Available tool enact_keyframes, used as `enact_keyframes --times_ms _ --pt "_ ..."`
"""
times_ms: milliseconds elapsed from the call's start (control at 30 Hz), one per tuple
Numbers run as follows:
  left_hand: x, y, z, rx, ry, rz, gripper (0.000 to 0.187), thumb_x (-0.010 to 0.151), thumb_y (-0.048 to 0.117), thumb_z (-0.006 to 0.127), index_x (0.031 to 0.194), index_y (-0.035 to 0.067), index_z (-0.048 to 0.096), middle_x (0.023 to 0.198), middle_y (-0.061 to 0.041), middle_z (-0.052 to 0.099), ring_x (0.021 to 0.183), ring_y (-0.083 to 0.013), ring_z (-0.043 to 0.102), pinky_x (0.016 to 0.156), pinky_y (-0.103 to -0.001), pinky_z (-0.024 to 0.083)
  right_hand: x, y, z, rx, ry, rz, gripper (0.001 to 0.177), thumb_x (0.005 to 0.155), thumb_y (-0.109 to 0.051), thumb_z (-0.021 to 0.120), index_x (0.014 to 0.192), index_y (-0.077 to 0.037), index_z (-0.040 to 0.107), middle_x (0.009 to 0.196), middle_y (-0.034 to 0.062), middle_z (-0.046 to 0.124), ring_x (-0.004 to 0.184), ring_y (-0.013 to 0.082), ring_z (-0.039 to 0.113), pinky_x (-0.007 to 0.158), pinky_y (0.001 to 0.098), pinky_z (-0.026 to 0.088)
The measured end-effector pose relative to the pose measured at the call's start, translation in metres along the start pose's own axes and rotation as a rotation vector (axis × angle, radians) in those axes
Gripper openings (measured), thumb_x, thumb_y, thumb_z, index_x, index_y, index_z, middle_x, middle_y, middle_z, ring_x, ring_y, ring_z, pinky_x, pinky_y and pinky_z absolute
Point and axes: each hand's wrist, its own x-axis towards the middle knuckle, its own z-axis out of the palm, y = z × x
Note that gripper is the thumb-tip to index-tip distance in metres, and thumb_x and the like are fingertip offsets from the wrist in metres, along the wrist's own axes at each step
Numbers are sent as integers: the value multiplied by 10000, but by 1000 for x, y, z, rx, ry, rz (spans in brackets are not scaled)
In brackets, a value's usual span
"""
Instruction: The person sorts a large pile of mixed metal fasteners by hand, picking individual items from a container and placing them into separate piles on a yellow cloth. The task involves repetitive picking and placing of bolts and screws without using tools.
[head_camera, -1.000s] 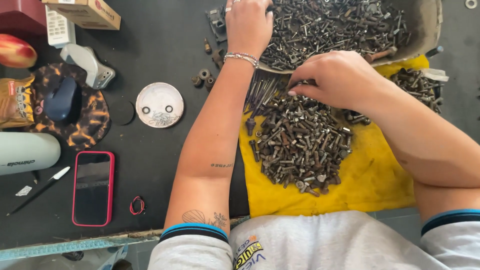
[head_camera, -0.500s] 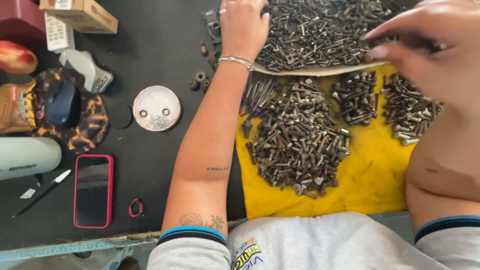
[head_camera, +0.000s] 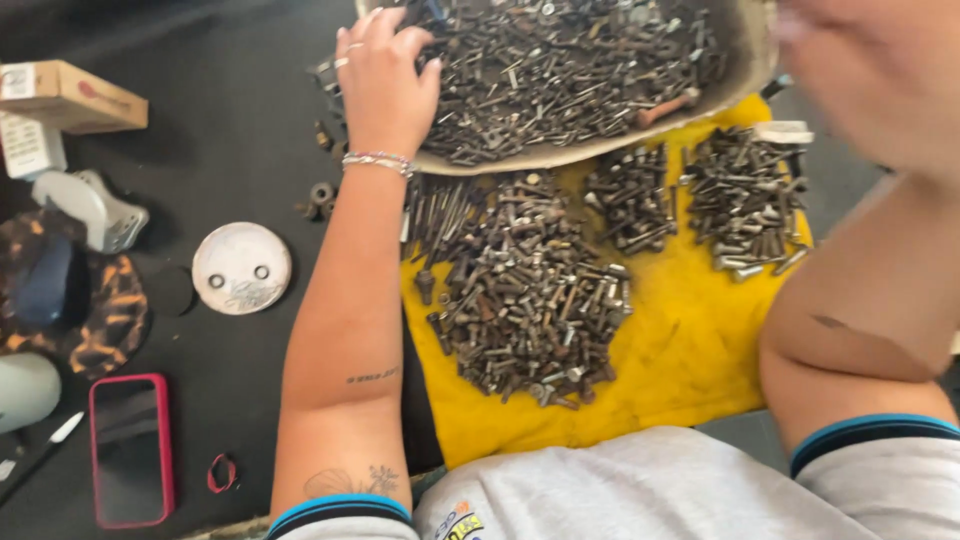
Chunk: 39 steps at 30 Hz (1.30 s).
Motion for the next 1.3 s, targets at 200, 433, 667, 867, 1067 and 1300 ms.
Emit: enact_keyframes --times_ms 200,433,667,867,1067,1300 --pt "-3 0 -2 -1 -46 -20 153 937 234 765 1070 165 797 1327 -121 642 1322 -344 505 1147 -612 262 61 -34 23 -206 -236 148 391 1142 -144 490 1456 -11 680 1242 230 736 1025 441 678 822 533 505" --pt "-2 -1 1 -17 -33 -21 154 916 227 781 1059 176 806 1320 -110 637 1321 -341 492 1141 -624 253 68 27 67 -380 -250 250 304 1163 -183 516 1358 -51 709 1180 208 745 955 456 675 739 546 529" --pt "-4 0 3 -10 -22 -25 160 907 223 795 1058 173 813 1312 -119 648 1316 -334 503 1153 -614 247 74 30 88 -301 -177 266 252 1217 -228 536 1273 -62 717 1017 177 718 880 432 651 708 535 506" --pt "-1 1 4 48 -9 -27 178 880 247 804 1043 178 806 1299 -111 648 1311 -332 510 1156 -613 250 89 16 96 -224 -81 101 205 1141 -112 629 1247 4 761 1126 202 745 1005 390 659 885 530 521" --pt "-3 2 5 39 -29 -38 179 887 238 805 1052 170 811 1296 -109 650 1312 -330 510 1160 -620 257 87 30 122 -213 -173 46 205 1081 -142 662 1227 -32 755 1094 193 731 1067 401 644 917 521 508" --pt "-3 3 5 36 -40 -50 181 895 236 795 1059 162 810 1308 -115 647 1323 -328 499 1170 -616 247 90 13 116 -133 -315 167 227 1054 -139 655 1229 -32 753 1129 175 717 1073 383 635 927 524 496"
